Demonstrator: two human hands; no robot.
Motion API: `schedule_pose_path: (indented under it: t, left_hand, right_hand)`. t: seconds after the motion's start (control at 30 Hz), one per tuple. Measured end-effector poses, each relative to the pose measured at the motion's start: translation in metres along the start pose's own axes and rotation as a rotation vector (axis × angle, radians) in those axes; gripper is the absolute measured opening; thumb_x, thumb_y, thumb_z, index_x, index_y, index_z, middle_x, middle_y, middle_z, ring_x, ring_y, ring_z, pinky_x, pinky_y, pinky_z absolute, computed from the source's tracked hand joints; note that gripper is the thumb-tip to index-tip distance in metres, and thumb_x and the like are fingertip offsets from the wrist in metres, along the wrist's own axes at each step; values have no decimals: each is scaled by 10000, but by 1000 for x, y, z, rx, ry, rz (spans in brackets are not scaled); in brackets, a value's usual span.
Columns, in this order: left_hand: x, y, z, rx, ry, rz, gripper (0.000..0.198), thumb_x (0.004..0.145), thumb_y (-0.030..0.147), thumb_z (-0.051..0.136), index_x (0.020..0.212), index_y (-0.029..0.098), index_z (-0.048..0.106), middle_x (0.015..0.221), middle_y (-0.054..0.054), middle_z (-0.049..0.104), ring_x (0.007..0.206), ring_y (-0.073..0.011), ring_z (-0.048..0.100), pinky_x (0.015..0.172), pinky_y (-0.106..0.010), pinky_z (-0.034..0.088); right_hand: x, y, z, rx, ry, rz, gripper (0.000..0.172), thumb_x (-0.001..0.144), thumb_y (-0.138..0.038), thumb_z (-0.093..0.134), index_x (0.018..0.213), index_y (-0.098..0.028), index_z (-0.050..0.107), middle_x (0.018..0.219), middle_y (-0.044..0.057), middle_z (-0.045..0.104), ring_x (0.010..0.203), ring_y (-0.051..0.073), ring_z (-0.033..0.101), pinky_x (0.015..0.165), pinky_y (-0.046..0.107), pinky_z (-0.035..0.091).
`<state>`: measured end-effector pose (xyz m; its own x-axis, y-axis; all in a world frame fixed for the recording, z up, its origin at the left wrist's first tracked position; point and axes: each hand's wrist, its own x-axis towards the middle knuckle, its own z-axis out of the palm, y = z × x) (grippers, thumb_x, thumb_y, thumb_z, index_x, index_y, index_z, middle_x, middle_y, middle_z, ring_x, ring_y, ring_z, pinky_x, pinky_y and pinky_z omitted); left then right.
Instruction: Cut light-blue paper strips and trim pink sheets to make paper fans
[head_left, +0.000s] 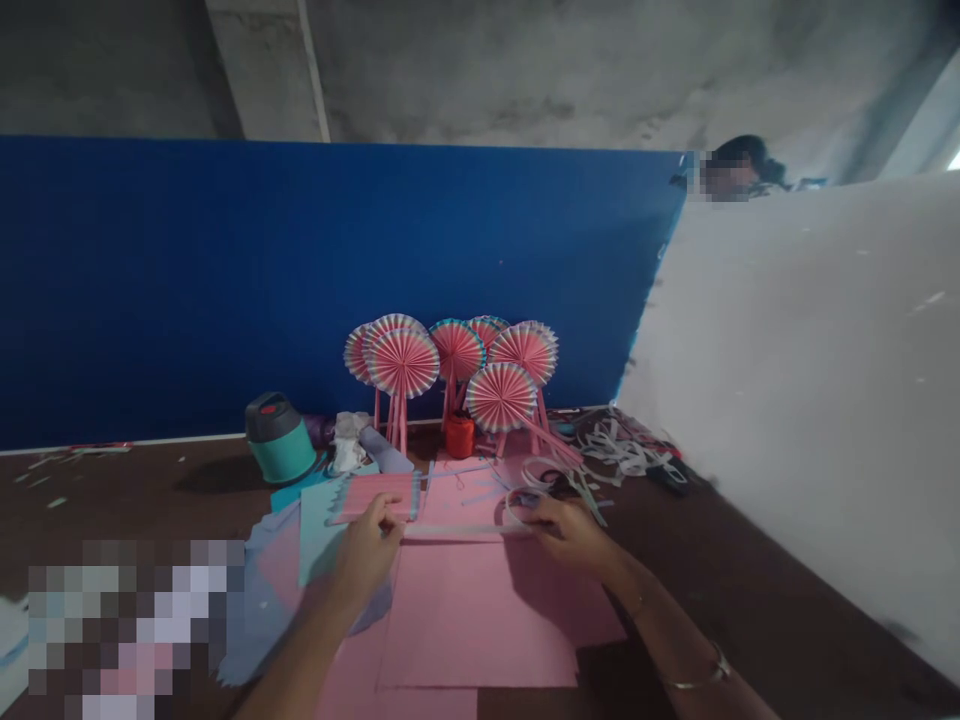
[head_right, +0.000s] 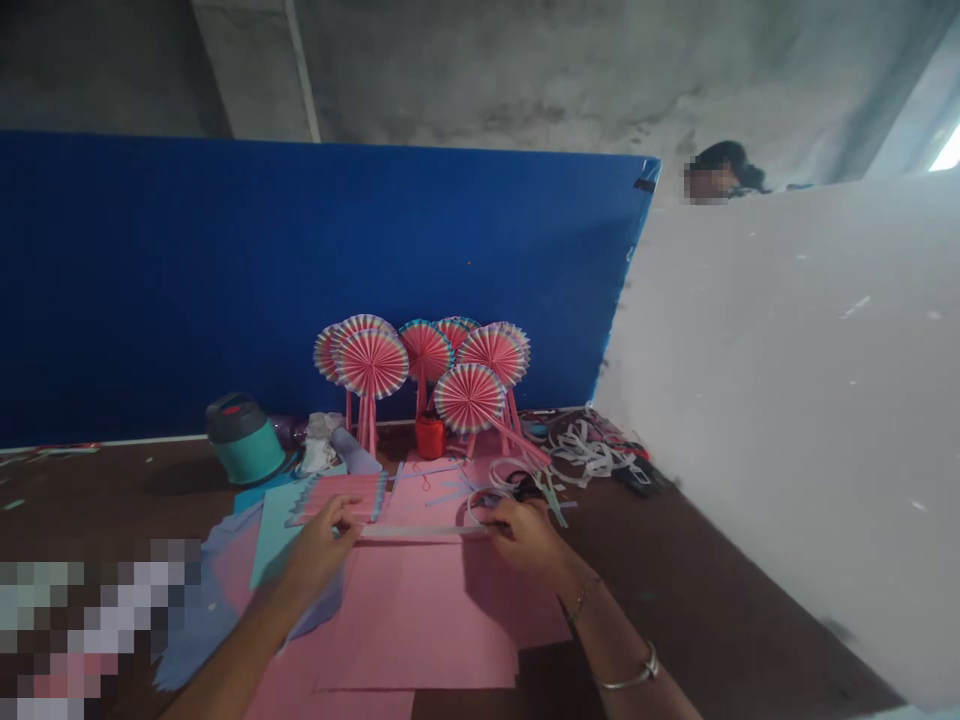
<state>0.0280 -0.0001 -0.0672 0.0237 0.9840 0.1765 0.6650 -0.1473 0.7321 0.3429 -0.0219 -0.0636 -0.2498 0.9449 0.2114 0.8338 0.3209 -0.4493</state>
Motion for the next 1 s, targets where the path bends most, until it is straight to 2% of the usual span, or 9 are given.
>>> schedule_pose_path:
  t: [0.1, 0.33, 0.57, 0.73, 1.0]
  left_hand:
    - [0, 1, 1, 74, -6, -23, 332, 769, 138, 481, 1078, 223, 566, 755, 13, 685, 802, -179, 655, 704, -233, 402]
    - [-1, 0, 11, 181, -17, 0, 320, 801, 133, 461, 1085, 230, 573, 846, -12, 724, 877, -194, 665, 746, -252, 399]
    - [-4, 6, 11, 302, -28, -28, 340, 839, 154, 429, 1117, 261, 592, 915, -25, 741, 892, -215, 670, 716, -259, 390]
    - [-5, 8, 11, 340, -50, -46, 352, 850, 162, 415, 1136, 265, 591, 917, -28, 744, 877, -222, 675, 678, -259, 379]
    - [-3, 5, 12, 330, -59, -49, 336, 843, 163, 425, 1127, 260, 576, 917, -26, 745, 887, -218, 682, 679, -252, 381]
  right_hand:
    - [0, 1, 0, 2, 45, -1, 225, 826, -232, 536, 819, -219, 760, 746, 41, 734, 656, 171, 623, 648, 266, 381]
    - [-2, -8, -7, -145, 36, 82, 218, 792, -176, 520, 656, -198, 688, 683, 31, 718, 690, 185, 632, 726, 315, 317]
    - [-4, -16, -6, -221, 6, 161, 166, 743, -127, 536, 635, -189, 646, 656, 33, 708, 663, 176, 612, 674, 316, 259]
    - [-5, -17, -7, -230, -31, 154, 169, 734, -122, 528, 627, -186, 642, 664, 39, 708, 628, 163, 593, 607, 301, 223]
    - [-5, -16, -8, -256, -76, 152, 211, 767, -113, 507, 626, -187, 646, 646, 35, 688, 621, 155, 569, 606, 291, 226]
